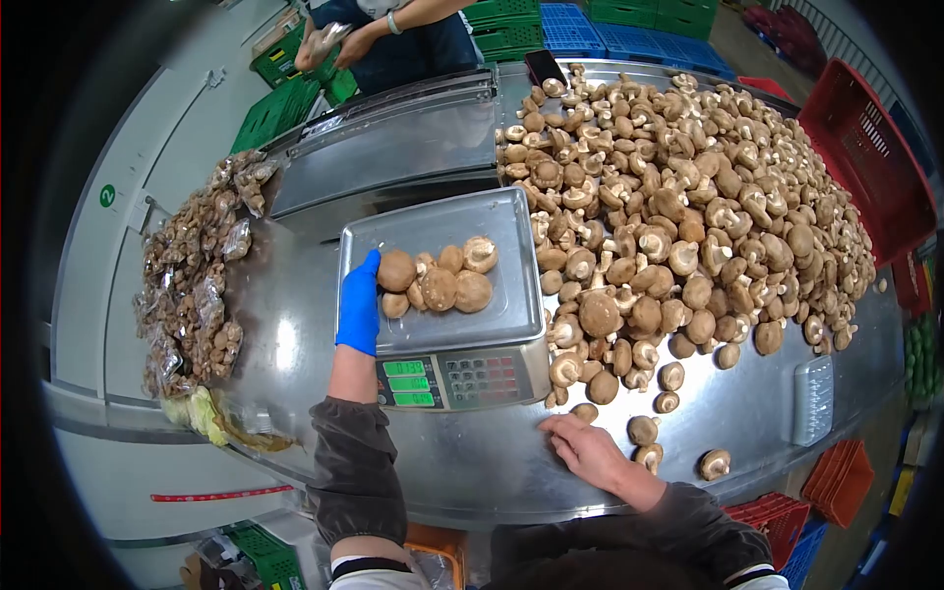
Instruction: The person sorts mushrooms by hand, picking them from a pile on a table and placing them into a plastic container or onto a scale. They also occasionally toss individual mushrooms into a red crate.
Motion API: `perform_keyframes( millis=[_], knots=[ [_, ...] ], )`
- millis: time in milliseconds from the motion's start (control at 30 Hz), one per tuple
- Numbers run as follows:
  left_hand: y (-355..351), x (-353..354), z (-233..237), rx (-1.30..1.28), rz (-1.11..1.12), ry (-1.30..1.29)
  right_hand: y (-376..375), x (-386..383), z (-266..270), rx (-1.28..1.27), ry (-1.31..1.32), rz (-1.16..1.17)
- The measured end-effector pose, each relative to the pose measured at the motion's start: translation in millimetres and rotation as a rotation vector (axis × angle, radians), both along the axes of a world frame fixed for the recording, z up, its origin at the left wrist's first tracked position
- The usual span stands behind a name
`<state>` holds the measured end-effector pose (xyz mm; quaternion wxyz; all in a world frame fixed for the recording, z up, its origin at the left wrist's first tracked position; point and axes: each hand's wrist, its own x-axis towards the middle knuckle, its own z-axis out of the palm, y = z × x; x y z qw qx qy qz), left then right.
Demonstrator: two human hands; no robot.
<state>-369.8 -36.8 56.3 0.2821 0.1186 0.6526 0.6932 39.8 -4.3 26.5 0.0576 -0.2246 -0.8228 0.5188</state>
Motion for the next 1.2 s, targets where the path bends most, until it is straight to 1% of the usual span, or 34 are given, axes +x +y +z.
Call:
perform_keyframes(
  millis=[67, 100, 133, 200, 233, 267, 333, 367, 400, 433, 467, 500, 533, 567, 633, 667, 733, 800, 833, 867, 933, 1000, 1033, 1100, 1133, 1200],
  knots=[
    [0, -3, -13, -0.349, 0.021, 0.157, 1, 0, 3, 0.003, 0.005, 0.004],
    [-2, -4, -17, -0.285, -0.019, 0.211, 3, 0, 3, 0.0, 0.007, -0.004],
    [-4, -5, -23, -0.289, -0.027, 0.212, 7, 2, 3, -0.005, 0.018, -0.012],
    [-3, 5, -19, -0.145, 0.013, 0.497, 15, -1, 8, -0.012, 0.03, -0.024],
    [-5, 13, -11, -0.166, -0.014, 0.594, 22, -7, 14, 0.115, 0.138, -0.11],
    [-6, 18, -9, -0.163, -0.03, 0.6, 30, -15, 20, 0.244, 0.244, -0.204],
    [-8, 29, -9, -0.164, -0.185, 0.583, 49, -40, 36, 0.368, 0.301, -0.252],
    [-8, 35, -13, -0.214, -0.179, 0.667, 58, -57, 43, 0.382, 0.273, -0.224],
    [-7, 40, -17, -0.207, -0.199, 0.678, 63, -72, 49, 0.396, 0.246, -0.197],
    [-5, 46, -23, -0.223, -0.159, 0.828, 63, -87, 42, 0.399, 0.251, -0.221],
    [-3, 53, -22, -0.233, -0.117, 0.978, 66, -103, 29, 0.474, 0.257, -0.145],
    [-4, 58, -18, -0.335, -0.145, 1.038, 69, -113, 19, 0.554, 0.258, -0.071],
    [-3, 60, -15, -0.311, -0.169, 1.048, 69, -116, 22, 0.566, 0.253, -0.102],
    [-5, 60, -15, -0.251, -0.095, 0.999, 67, -115, 24, 0.529, 0.275, -0.097],
    [-16, 67, -12, -0.175, 0.002, 0.898, 66, -91, 33, 0.439, 0.347, -0.122],
    [-26, 77, -2, -0.156, 0.032, 0.856, 68, -69, 36, 0.447, 0.325, -0.148],
    [-41, 126, 18, -0.166, -0.011, 0.957, 74, -14, 38, 0.367, 0.265, -0.212],
    [-61, 167, -2, -0.114, -0.169, 0.99, 74, 55, 41, 0.296, 0.185, -0.321],
    [-74, 192, -12, -0.17, -0.324, 1.027, 66, 99, 0, 0.334, 0.058, -0.411],
    [-86, 219, -19, -0.241, -0.468, 1.056, 64, 136, 6, 0.39, -0.136, -0.391],
    [-93, 271, -34, -0.236, -0.644, 0.98, 48, 195, 15, 0.45, -0.313, -0.51],
    [-92, 309, -47, -0.275, -0.735, 0.842, 28, 229, 24, 0.465, -0.438, -0.491],
    [-90, 323, -53, -0.286, -0.714, 0.845, 16, 235, 21, 0.468, -0.426, -0.471],
    [-79, 347, -63, -0.266, -0.623, 0.812, 1, 244, 20, 0.321, -0.427, -0.485],
    [-72, 354, -66, -0.263, -0.619, 0.818, 1, 245, 17, 0.326, -0.42, -0.485],
    [-58, 363, -71, -0.249, -0.542, 0.773, 3, 239, -1, 0.274, -0.336, -0.525]
  ],
)
